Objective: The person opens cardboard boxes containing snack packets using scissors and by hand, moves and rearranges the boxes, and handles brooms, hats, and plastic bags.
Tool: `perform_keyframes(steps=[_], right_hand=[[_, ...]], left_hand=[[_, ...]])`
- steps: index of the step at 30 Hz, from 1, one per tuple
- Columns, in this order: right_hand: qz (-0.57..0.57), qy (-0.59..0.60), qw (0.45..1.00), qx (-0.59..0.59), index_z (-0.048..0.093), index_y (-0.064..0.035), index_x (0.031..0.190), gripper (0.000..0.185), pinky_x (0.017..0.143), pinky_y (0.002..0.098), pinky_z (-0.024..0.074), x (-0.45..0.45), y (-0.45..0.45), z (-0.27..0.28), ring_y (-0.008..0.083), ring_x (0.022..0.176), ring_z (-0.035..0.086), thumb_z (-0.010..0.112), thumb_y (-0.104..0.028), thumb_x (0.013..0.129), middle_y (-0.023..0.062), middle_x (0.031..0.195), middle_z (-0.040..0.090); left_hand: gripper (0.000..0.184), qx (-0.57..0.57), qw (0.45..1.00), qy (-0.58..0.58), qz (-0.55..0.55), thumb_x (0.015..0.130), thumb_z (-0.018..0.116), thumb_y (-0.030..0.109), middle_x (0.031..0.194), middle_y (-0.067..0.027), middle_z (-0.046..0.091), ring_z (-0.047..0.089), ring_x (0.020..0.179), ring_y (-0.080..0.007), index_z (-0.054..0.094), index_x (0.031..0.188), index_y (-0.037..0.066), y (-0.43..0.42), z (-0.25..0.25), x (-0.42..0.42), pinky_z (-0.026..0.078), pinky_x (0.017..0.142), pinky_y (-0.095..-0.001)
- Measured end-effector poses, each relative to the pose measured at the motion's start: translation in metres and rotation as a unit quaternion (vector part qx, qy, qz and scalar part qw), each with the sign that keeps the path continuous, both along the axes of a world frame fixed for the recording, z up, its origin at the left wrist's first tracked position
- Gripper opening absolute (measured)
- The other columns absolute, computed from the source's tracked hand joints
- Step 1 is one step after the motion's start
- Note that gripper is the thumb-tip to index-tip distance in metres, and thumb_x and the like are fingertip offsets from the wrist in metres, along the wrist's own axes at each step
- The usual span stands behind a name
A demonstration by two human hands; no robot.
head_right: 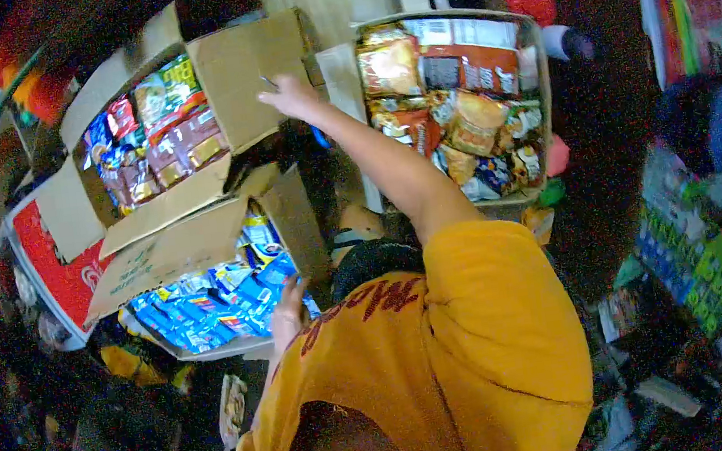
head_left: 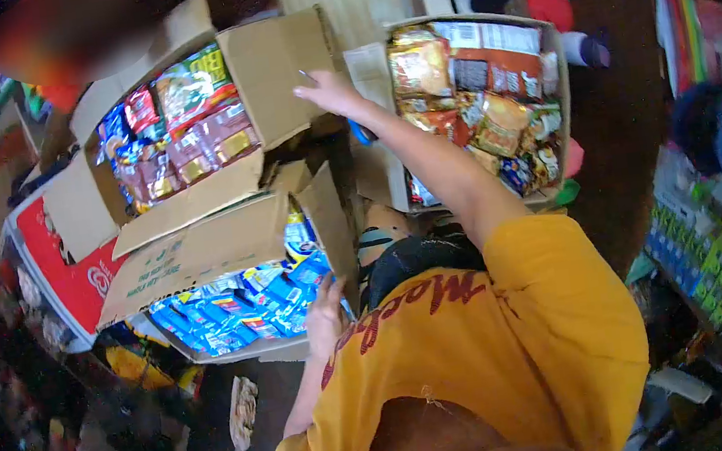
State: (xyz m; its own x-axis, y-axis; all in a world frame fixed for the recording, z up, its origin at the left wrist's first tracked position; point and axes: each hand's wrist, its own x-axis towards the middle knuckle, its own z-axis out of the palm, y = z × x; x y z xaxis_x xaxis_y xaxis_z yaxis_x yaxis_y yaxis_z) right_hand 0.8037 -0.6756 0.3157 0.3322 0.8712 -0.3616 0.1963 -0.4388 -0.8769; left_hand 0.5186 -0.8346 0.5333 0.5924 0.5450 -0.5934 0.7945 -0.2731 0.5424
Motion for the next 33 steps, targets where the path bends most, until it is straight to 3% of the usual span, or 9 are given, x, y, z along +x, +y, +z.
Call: perform_keyframes(steps=[4, 5, 8, 11, 14, 18, 24, 27, 33], right_hand=[[-0.017, -0.143, 0.985, -0.1, 0.059, 0.0021, 0.09, 0.039, 0.063, 0.0419, 0.0443, 0.058, -0.146, -0.018, 0.0326, 0.071, 0.06, 0.05, -0.035, 0.083, 0.0232, 0.075, 0.059], [-0.066, -0.041, 0.982, -0.171, 0.06, 0.0002, 0.089, 0.035, 0.064, 0.0427, 0.0445, 0.073, -0.17, 0.04, 0.0359, 0.074, 0.059, 0.048, -0.032, 0.083, 0.0246, 0.078, 0.059], [-0.143, -0.232, 0.942, -0.195, 0.057, 0.0016, 0.089, 0.025, 0.068, 0.0437, 0.0432, 0.119, -0.283, 0.006, 0.039, 0.079, 0.055, 0.05, -0.021, 0.08, 0.0248, 0.079, 0.057], [-0.212, -0.424, 0.862, -0.181, 0.058, 0.0023, 0.083, 0.024, 0.06, 0.0448, 0.0446, 0.17, -0.348, 0.051, 0.0392, 0.069, 0.058, 0.06, -0.018, 0.069, 0.0233, 0.072, 0.058], [-0.215, -0.432, 0.8, -0.357, 0.062, 0.0014, 0.079, 0.023, 0.062, 0.0453, 0.044, 0.206, -0.36, 0.113, 0.0362, 0.073, 0.059, 0.065, -0.017, 0.066, 0.0202, 0.074, 0.061], [-0.173, -0.354, 0.858, -0.33, 0.056, 0.0041, 0.097, 0.037, 0.068, 0.0434, 0.045, 0.254, -0.398, 0.095, 0.0373, 0.079, 0.058, 0.063, -0.025, 0.074, 0.0209, 0.091, 0.061], [-0.146, -0.344, 0.85, -0.371, 0.06, 0.0016, 0.093, 0.026, 0.067, 0.0425, 0.0445, 0.274, -0.396, 0.088, 0.0374, 0.078, 0.059, 0.059, -0.009, 0.07, 0.0218, 0.087, 0.062], [-0.115, -0.367, 0.842, -0.378, 0.057, 0.0067, 0.092, 0.039, 0.073, 0.0432, 0.0442, 0.3, -0.411, 0.067, 0.0422, 0.083, 0.056, 0.063, -0.014, 0.06, 0.0257, 0.086, 0.06], [-0.024, -0.433, 0.895, -0.108, 0.058, 0.0015, 0.098, 0.031, 0.066, 0.0406, 0.045, 0.317, -0.423, 0.052, 0.0396, 0.074, 0.057, 0.056, -0.014, 0.071, 0.0221, 0.083, 0.061]], left_hand=[[0.042, 0.031, 0.995, -0.094, -0.002, 0.066, 0.049, -0.007, 0.102, -0.0179, 0.055, 0.055, 0.09, -0.0351, 0.051, 0.107, 0.003, 0.019, 0.004, 0.069, 0.046, 0.075, -0.0395], [0.043, 0.024, 0.995, -0.094, -0.009, 0.066, 0.049, -0.008, 0.102, -0.0176, 0.055, 0.054, 0.091, -0.0353, 0.051, 0.107, 0.003, 0.016, -0.007, 0.086, 0.046, 0.077, -0.0397], [0.044, 0.078, 0.98, -0.181, -0.006, 0.065, 0.05, -0.006, 0.108, -0.0213, 0.051, 0.053, 0.093, -0.0379, 0.048, 0.109, 0.0, -0.004, -0.068, 0.135, 0.044, 0.081, -0.0408], [0.057, 0.146, 0.975, -0.164, 0.011, 0.062, 0.053, -0.003, 0.118, -0.0266, 0.043, 0.049, 0.1, -0.0422, 0.039, 0.118, -0.003, -0.014, -0.139, 0.176, 0.041, 0.087, -0.0427], [0.06, 0.032, 0.993, -0.028, 0.108, 0.062, 0.061, 0.009, 0.122, -0.0274, 0.04, 0.045, 0.106, -0.0423, 0.039, 0.116, -0.003, -0.016, -0.224, 0.202, 0.04, 0.09, -0.0429], [0.074, -0.098, 0.974, -0.006, 0.202, 0.067, 0.062, 0.029, 0.125, -0.0281, 0.038, 0.044, 0.113, -0.0359, 0.03, 0.124, -0.006, -0.007, -0.294, 0.235, 0.04, 0.092, -0.04], [0.026, -0.081, 0.979, -0.012, 0.187, 0.066, 0.056, 0.012, 0.09, -0.0251, 0.059, 0.059, 0.087, -0.0357, 0.059, 0.087, -0.004, 0.019, -0.286, 0.246, 0.047, 0.076, -0.0433], [0.026, -0.06, 0.983, 0.003, 0.173, 0.065, 0.057, 0.011, 0.089, -0.0241, 0.06, 0.059, 0.086, -0.0359, 0.06, 0.087, -0.002, 0.022, -0.292, 0.246, 0.047, 0.075, -0.0437], [0.025, -0.061, 0.984, -0.127, 0.113, 0.06, 0.055, 0.009, 0.085, -0.0216, 0.061, 0.059, 0.082, -0.0361, 0.062, 0.083, 0.003, 0.032, -0.289, 0.245, 0.047, 0.072, -0.0417]])
